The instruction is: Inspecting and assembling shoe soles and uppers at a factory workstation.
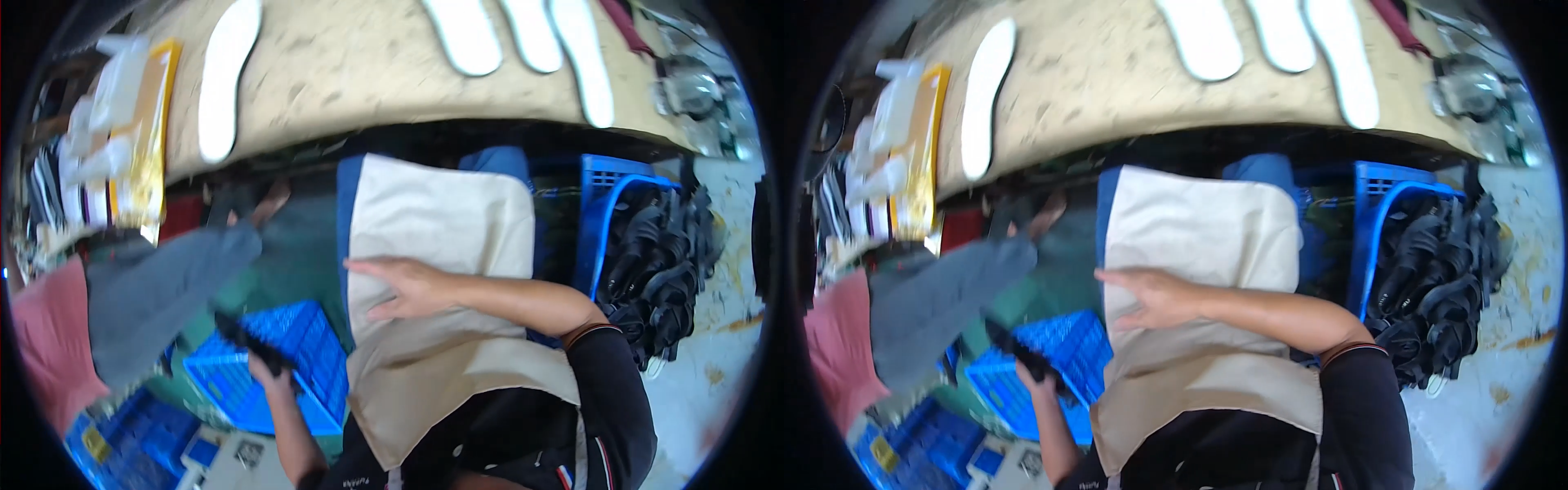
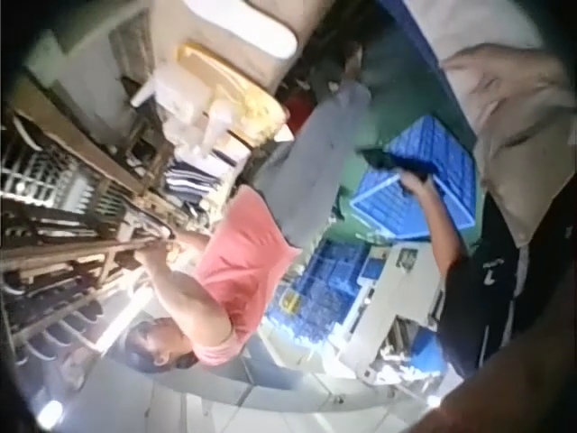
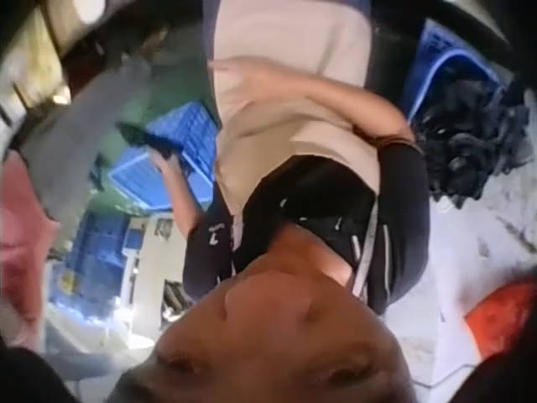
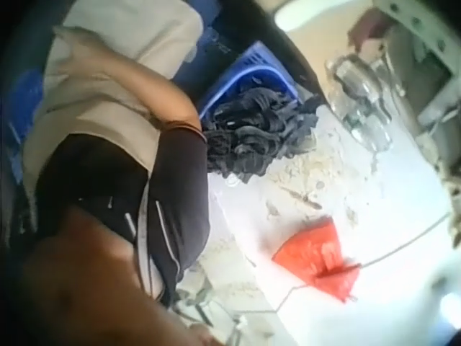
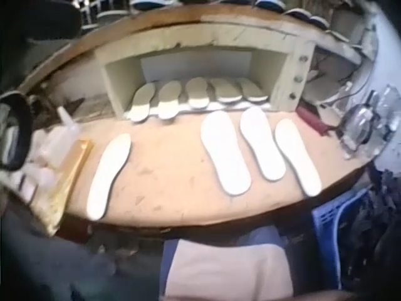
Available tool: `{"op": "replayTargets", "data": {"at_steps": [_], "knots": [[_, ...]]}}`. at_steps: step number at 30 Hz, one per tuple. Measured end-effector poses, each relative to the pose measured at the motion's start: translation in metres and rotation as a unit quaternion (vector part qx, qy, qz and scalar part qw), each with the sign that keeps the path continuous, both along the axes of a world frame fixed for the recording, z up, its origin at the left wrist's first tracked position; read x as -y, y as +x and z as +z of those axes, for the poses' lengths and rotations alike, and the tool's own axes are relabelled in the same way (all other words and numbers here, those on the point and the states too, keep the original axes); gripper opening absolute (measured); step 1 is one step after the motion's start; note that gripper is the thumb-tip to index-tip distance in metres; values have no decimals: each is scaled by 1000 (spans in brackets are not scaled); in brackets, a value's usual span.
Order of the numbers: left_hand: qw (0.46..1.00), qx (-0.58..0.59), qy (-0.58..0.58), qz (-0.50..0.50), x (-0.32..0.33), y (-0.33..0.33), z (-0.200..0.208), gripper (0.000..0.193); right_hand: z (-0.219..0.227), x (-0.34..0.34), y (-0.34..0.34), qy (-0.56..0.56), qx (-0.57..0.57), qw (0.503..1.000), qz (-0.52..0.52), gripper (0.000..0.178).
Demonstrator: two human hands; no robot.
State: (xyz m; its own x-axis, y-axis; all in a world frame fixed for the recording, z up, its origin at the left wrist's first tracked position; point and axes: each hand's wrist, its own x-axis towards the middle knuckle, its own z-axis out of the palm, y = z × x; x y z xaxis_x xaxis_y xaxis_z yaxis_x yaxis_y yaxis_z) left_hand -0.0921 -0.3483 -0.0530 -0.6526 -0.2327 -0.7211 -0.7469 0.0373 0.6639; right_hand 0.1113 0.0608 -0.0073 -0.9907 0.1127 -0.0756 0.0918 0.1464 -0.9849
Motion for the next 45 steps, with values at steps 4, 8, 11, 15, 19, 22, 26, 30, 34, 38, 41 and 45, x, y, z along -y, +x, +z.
{"op": "replayTargets", "data": {"at_steps": [4,8,11,15,19,22,26,30,34,38,41,45], "knots": [[986,12,100,-131,40,-32,-49,33,4,-13,-8,-91,80,992,-32,43],[950,-57,59,-302,-100,-54,-78,30,23,-31,-9,0,67,997,-38,32],[913,-157,23,-375,-169,-43,-40,29,48,-62,14,83,57,992,-74,28],[854,-306,-35,-420,-215,-39,17,27,94,-93,51,259,58,957,-120,21],[796,-360,56,-484,-295,-41,58,25,149,-161,146,418,18,863,-285,20],[777,-358,79,-512,-317,-32,70,25,217,-215,243,481,258,688,-478,22],[756,-346,112,-544,-340,-16,72,24,204,-260,431,531,455,413,-584,28],[754,-329,126,-555,-348,-7,77,22,176,-244,520,507,566,419,-496,35],[749,-287,138,-582,-363,-13,106,26,194,-250,522,407,475,537,-566,32],[749,-281,181,-572,-396,32,156,17,238,-243,548,400,353,501,-681,40],[669,-312,238,-631,-421,60,166,14,256,-241,561,490,302,433,-694,42],[490,-413,284,-714,-452,97,178,13,279,-212,531,444,317,464,-698,45]]}}
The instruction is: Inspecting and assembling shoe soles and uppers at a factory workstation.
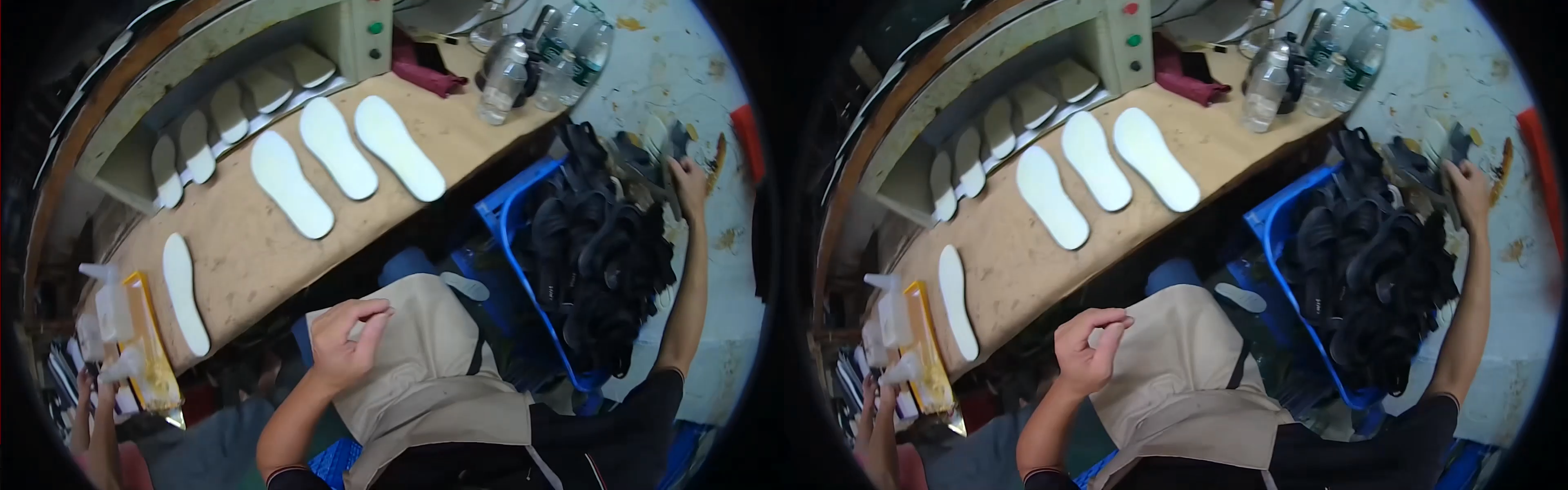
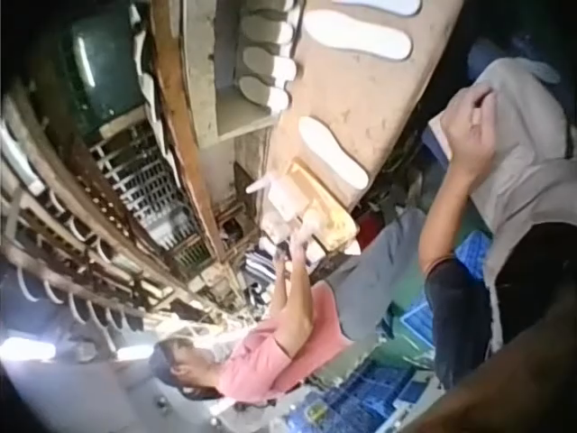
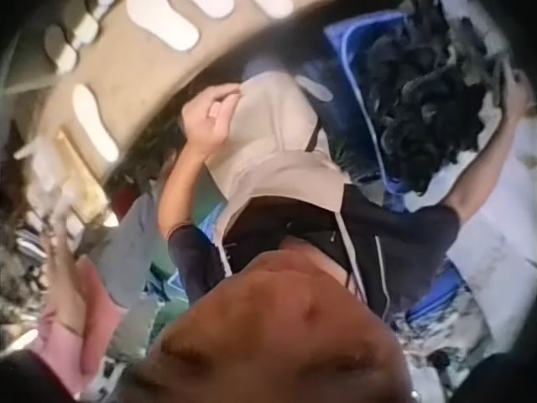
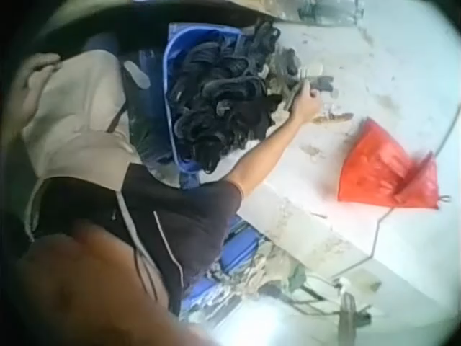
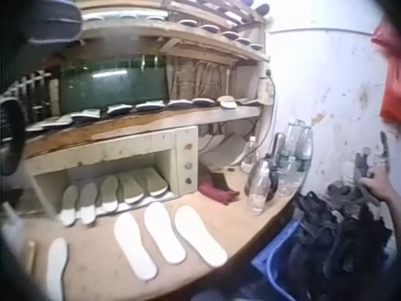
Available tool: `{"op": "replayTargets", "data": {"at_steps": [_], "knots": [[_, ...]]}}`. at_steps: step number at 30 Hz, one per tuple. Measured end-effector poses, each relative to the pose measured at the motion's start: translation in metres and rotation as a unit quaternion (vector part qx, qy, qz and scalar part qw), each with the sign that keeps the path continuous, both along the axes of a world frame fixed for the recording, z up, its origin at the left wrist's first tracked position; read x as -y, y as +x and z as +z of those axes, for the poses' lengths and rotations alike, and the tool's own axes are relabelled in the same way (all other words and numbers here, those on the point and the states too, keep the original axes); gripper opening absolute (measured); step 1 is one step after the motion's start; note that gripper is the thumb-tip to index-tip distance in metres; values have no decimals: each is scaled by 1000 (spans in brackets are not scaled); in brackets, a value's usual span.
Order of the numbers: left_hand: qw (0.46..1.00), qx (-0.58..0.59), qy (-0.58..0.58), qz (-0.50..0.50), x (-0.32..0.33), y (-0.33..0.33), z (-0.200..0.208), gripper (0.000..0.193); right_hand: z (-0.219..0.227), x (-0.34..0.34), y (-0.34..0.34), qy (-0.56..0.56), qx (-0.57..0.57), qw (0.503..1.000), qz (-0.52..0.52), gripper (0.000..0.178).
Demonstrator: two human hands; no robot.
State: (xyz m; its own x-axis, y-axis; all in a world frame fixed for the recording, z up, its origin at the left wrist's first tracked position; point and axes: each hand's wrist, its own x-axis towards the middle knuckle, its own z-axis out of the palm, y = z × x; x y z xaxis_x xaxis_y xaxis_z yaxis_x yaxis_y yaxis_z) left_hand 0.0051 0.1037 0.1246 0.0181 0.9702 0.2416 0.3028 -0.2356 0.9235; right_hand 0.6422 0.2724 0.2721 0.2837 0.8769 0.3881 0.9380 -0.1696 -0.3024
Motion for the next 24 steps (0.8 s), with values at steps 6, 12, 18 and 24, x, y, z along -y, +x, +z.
{"op": "replayTargets", "data": {"at_steps": [6,12,18,24], "knots": [[993,26,43,-106,-25,51,4,15,-19,-26,-33,154,5,987,-32,52],[977,42,27,-209,-47,100,9,25,0,43,-53,208,-23,978,-8,43],[965,5,59,-256,-101,190,27,63,-39,77,-129,-84,228,940,239,27],[882,-165,371,-237,-130,312,41,63,-25,104,-130,-135,169,940,262,26]]}}
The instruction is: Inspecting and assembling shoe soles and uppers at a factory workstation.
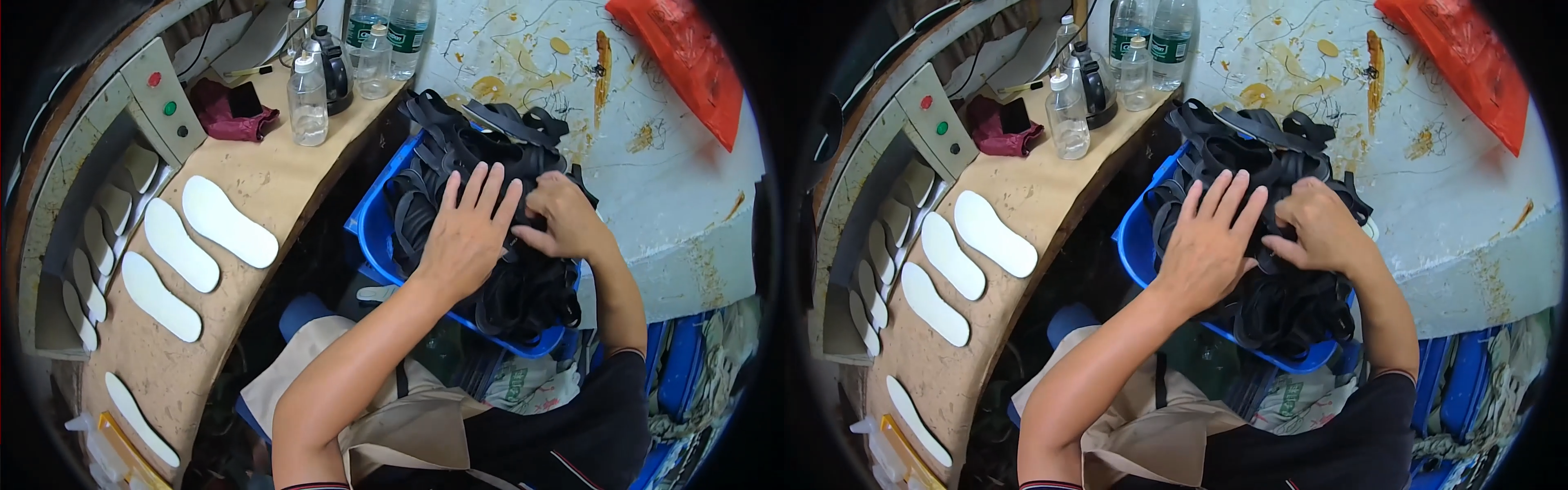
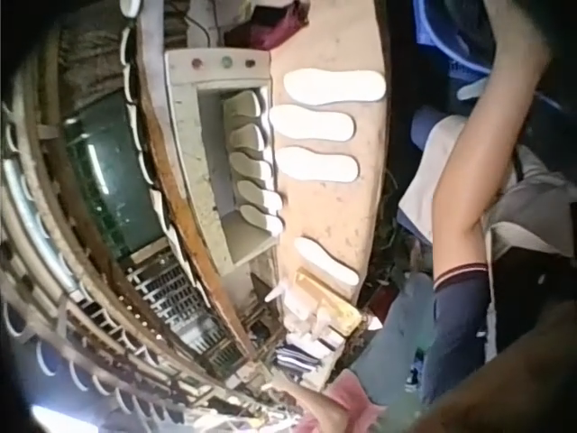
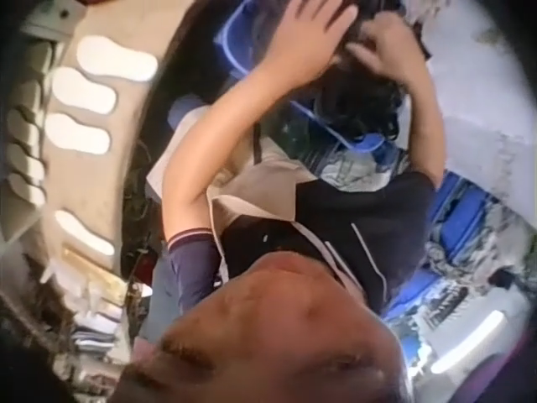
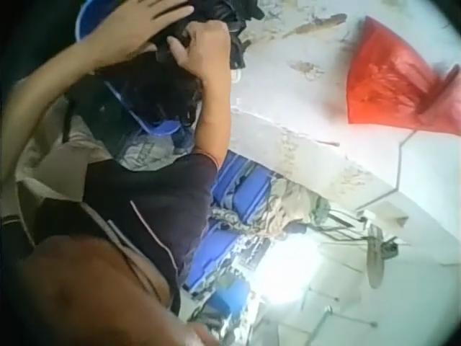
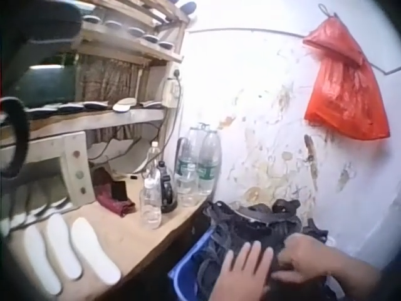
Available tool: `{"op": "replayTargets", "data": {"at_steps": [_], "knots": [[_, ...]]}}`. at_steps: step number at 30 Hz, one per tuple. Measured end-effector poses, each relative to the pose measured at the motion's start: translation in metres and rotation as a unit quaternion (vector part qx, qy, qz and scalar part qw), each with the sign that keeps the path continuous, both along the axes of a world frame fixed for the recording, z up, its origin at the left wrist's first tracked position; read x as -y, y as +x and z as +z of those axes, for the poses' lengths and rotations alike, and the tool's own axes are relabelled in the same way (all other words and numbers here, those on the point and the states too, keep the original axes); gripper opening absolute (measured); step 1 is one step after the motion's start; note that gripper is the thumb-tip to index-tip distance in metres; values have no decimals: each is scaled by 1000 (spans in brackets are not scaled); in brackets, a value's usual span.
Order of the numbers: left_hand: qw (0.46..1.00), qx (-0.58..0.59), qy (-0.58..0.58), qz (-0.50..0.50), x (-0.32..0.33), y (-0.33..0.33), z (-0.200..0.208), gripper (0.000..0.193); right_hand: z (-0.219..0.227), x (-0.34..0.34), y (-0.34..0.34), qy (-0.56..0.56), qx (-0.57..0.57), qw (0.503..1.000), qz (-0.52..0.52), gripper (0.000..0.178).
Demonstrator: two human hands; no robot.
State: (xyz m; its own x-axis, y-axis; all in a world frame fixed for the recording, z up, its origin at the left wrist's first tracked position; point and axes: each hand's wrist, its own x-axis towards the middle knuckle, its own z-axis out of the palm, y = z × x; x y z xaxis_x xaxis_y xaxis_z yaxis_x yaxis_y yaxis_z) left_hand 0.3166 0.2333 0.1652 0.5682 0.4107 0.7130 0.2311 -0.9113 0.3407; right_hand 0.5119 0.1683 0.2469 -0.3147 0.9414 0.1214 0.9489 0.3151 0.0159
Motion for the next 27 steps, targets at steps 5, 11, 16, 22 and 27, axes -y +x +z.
{"op": "replayTargets", "data": {"at_steps": [5,11,16,22,27], "knots": [[998,39,41,29,-18,42,-32,39,26,-13,29,-122,-307,939,-97,12],[999,27,-42,15,-10,49,-35,15,-2,-62,72,-85,-338,909,-229,20],[997,-52,-42,45,-17,56,-35,9,-22,-79,96,-113,-326,920,-188,20],[995,95,35,14,-27,46,-30,9,-31,-112,131,-180,-206,934,-230,20],[989,141,34,-42,-16,10,-15,7,-54,-138,164,-229,-81,954,-178,42]]}}
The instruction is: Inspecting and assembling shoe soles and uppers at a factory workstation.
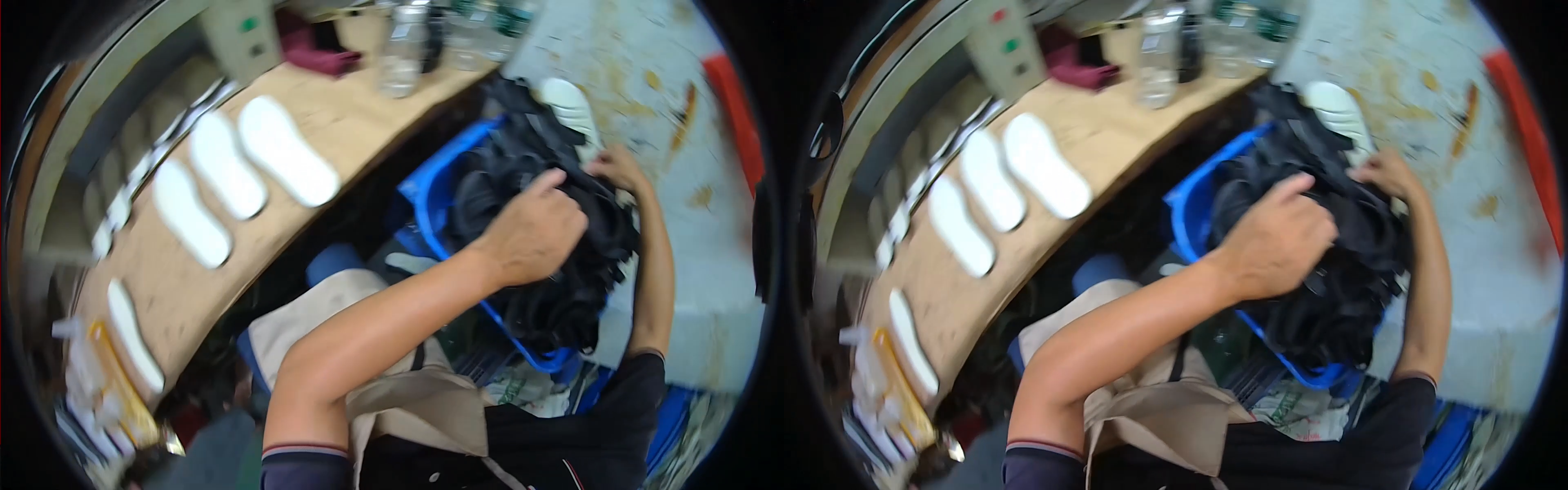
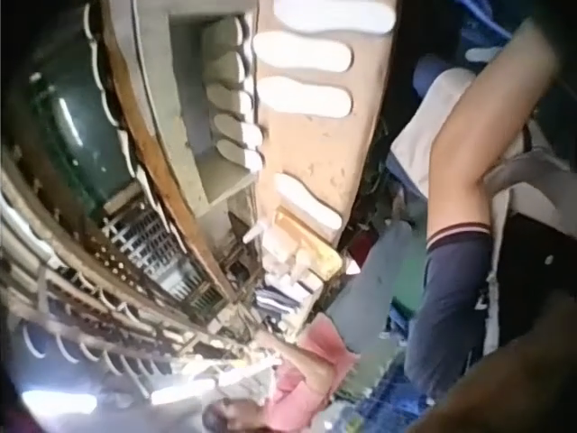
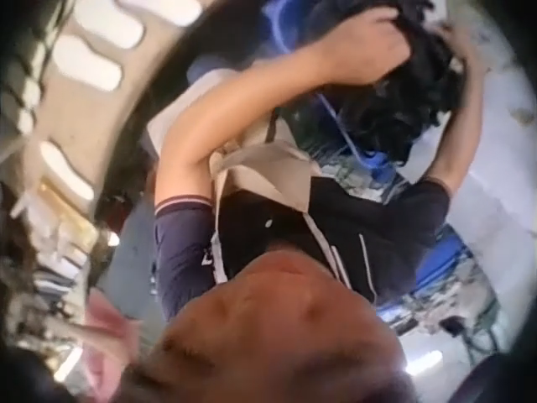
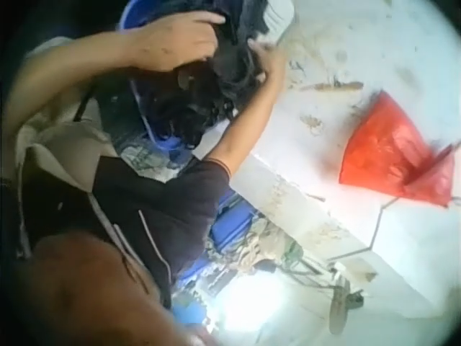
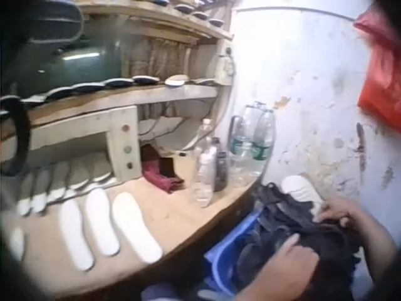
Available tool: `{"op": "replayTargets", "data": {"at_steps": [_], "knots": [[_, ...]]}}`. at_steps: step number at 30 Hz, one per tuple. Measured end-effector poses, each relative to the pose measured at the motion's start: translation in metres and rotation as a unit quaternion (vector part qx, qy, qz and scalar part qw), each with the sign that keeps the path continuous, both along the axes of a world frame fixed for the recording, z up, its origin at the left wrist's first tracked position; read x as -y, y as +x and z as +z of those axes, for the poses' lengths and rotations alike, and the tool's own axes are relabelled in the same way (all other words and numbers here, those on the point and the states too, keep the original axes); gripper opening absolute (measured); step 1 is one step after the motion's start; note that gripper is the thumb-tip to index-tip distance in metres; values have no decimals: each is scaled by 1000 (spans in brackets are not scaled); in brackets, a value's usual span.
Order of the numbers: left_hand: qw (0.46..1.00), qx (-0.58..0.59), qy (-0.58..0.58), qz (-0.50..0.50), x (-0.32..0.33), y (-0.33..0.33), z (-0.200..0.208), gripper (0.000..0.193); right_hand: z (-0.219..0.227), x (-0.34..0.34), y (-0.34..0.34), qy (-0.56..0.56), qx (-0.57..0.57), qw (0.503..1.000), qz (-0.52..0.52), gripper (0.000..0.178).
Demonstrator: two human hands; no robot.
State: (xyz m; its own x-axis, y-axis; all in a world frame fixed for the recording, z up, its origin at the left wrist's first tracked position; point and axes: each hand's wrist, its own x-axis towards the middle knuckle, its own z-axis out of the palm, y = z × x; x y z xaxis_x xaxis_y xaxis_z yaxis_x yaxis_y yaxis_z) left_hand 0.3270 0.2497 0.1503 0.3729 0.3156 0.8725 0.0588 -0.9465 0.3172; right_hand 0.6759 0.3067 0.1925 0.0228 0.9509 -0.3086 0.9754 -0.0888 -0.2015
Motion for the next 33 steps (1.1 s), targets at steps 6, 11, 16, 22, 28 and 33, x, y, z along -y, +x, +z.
{"op": "replayTargets", "data": {"at_steps": [6,11,16,22,28,33], "knots": [[993,86,-28,81,2,8,-5,13,46,66,-47,32,-166,980,108,35],[999,-40,-7,-1,11,-14,-23,15,19,73,-74,146,-244,958,-39,37],[997,-76,8,-30,13,-33,-29,12,8,81,-80,147,-103,978,107,30],[999,26,15,-21,17,-83,2,8,1,109,-33,214,115,967,74,36],[874,201,-442,11,44,-179,21,16,37,104,-93,261,-145,954,3,78],[813,336,-473,49,93,-182,-21,20,22,112,-332,36,-628,754,187,79]]}}
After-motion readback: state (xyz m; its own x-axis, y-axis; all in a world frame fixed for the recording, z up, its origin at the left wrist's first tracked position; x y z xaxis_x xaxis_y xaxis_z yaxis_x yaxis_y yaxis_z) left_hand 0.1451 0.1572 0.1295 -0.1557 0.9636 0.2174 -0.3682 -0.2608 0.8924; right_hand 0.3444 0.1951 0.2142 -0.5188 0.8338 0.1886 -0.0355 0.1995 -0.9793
